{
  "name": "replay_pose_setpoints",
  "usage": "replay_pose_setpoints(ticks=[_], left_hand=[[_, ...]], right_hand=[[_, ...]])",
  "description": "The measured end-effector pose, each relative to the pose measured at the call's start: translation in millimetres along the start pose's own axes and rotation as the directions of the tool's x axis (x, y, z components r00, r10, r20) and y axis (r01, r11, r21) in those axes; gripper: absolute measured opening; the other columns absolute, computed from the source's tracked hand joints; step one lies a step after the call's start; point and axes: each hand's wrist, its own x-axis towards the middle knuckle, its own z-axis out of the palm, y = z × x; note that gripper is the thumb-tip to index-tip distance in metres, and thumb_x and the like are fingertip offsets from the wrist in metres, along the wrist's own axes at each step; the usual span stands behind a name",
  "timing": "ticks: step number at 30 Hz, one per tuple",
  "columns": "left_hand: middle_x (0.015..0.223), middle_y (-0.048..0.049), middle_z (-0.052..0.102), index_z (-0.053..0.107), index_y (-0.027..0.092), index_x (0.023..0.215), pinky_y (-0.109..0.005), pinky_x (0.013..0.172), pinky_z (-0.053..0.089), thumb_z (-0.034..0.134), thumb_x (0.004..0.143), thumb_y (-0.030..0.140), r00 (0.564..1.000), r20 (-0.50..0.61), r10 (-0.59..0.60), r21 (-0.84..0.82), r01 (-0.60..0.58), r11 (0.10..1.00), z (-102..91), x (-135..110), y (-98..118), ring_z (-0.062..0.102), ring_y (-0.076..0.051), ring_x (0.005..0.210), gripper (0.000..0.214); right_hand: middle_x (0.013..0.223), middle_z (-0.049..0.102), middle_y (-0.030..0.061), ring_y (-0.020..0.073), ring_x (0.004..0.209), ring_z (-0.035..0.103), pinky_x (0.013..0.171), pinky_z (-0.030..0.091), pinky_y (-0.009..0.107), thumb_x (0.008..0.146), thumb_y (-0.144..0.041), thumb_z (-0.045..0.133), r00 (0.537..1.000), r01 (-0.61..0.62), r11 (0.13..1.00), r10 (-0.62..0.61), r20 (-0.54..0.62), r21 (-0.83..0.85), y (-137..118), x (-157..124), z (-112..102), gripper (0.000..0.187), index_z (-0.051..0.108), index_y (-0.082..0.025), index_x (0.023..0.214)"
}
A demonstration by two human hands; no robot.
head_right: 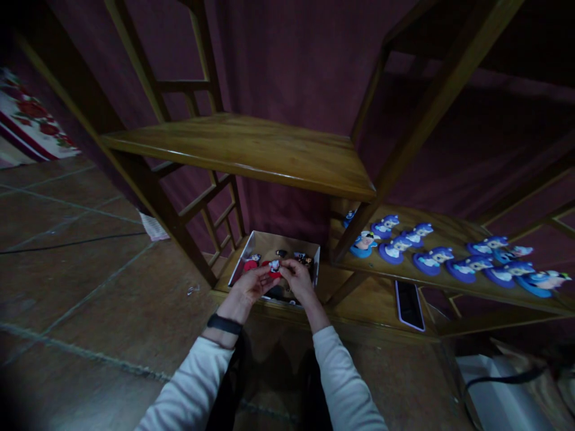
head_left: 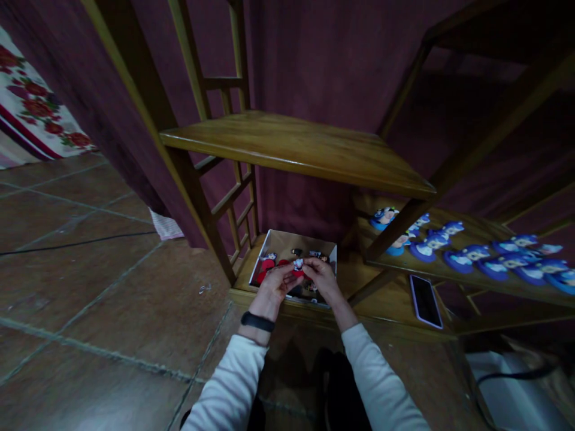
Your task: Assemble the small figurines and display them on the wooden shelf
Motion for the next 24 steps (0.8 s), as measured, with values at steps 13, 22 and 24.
replay_pose_setpoints(ticks=[13, 22, 24], left_hand=[[0.062, -0.0053, 0.066, 0.062, 0.011, 0.075, -0.027, 0.063, 0.055, 0.064, 0.072, 0.013, 0.995, 0.074, 0.074, 0.004, -0.074, 0.997, 3.9, -3.6, 1.6, 0.064, -0.013, 0.058, 0.004], [0.063, -0.0039, 0.065, 0.062, 0.012, 0.075, -0.025, 0.056, 0.053, 0.067, 0.068, 0.013, 0.985, -0.008, 0.175, 0.040, -0.174, 0.984, 3.4, 5.2, -7.4, 0.061, -0.011, 0.051, 0.008], [0.062, -0.0041, 0.065, 0.062, 0.011, 0.075, -0.026, 0.057, 0.053, 0.066, 0.068, 0.011, 0.987, -0.009, 0.161, 0.047, -0.160, 0.986, 2.6, 6.4, -9.6, 0.060, -0.011, 0.050, 0.007]], right_hand=[[0.086, 0.067, 0.0006, 0.0148, 0.080, 0.060, 0.071, 0.046, 0.026, 0.063, -0.036, 0.069, 0.975, -0.198, 0.869, 0.222, 0.000, 0.453, -0.5, -2.0, 5.3, 0.024, 0.066, -0.021, 0.082], [0.085, 0.068, -0.0013, 0.0118, 0.073, 0.060, 0.065, 0.046, 0.024, 0.064, -0.023, 0.071, 0.945, -0.253, 0.632, 0.324, 0.047, 0.732, 19.7, -1.8, 18.5, 0.018, 0.064, -0.023, 0.080], [0.084, 0.068, -0.0012, 0.0116, 0.072, 0.060, 0.065, 0.046, 0.024, 0.064, -0.021, 0.071, 0.942, -0.248, 0.620, 0.334, 0.035, 0.744, 23.0, -2.8, 18.2, 0.019, 0.064, -0.022, 0.082]])
